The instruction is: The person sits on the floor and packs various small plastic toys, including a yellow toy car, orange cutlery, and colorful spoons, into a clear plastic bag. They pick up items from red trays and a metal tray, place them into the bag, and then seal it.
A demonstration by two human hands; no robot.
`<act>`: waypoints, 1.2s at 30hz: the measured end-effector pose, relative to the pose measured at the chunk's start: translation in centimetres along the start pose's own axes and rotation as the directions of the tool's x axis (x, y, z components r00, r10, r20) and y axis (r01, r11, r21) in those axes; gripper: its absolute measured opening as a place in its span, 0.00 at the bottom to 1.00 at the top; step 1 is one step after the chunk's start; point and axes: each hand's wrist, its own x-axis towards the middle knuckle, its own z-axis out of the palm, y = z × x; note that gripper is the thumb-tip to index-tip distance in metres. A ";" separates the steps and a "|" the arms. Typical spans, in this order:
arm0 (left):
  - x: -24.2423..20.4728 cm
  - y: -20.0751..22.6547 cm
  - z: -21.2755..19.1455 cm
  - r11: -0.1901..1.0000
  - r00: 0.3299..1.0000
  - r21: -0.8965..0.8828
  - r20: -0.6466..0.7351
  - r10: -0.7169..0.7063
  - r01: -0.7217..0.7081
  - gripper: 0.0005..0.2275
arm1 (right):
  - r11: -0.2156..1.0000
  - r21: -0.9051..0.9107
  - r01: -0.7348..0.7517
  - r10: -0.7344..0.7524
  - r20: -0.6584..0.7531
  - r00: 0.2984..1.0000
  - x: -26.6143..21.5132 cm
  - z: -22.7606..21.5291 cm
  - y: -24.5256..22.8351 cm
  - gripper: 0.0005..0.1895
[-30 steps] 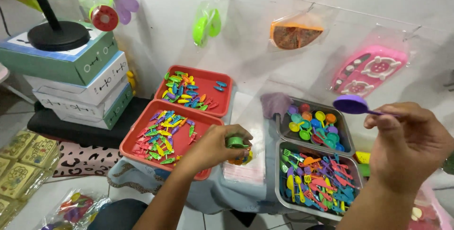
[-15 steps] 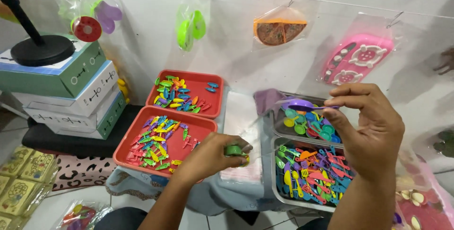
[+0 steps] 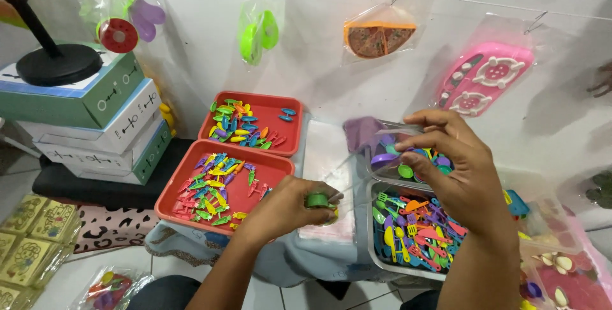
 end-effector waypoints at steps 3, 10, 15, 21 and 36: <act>0.1 0.1 0.1 1.000 1.000 0.012 -0.005 0.021 -0.021 0.16 | 0.999 0.008 0.033 -0.033 0.033 0.999 0.4 0.2 0.2 0.07; 0.0 -0.1 0.1 0.996 0.998 -0.064 0.016 0.056 -0.054 0.15 | 1.000 -0.008 0.009 -0.009 0.029 1.000 0.4 0.5 0.6 0.12; -0.3 0.8 -0.4 1.000 1.000 -0.003 0.012 -0.016 0.016 0.16 | 0.998 -0.005 -0.058 0.058 0.045 0.997 0.5 0.9 1.1 0.07; -0.1 0.3 -0.4 1.000 0.999 -0.012 0.041 -0.024 0.024 0.14 | 0.999 -0.035 -0.012 0.013 0.030 0.999 0.6 1.1 1.1 0.06; -0.1 -1.9 -1.8 0.986 0.994 -0.151 -0.094 0.055 -0.069 0.24 | 0.908 0.380 -0.175 0.217 -0.071 0.974 1.6 4.0 3.7 0.42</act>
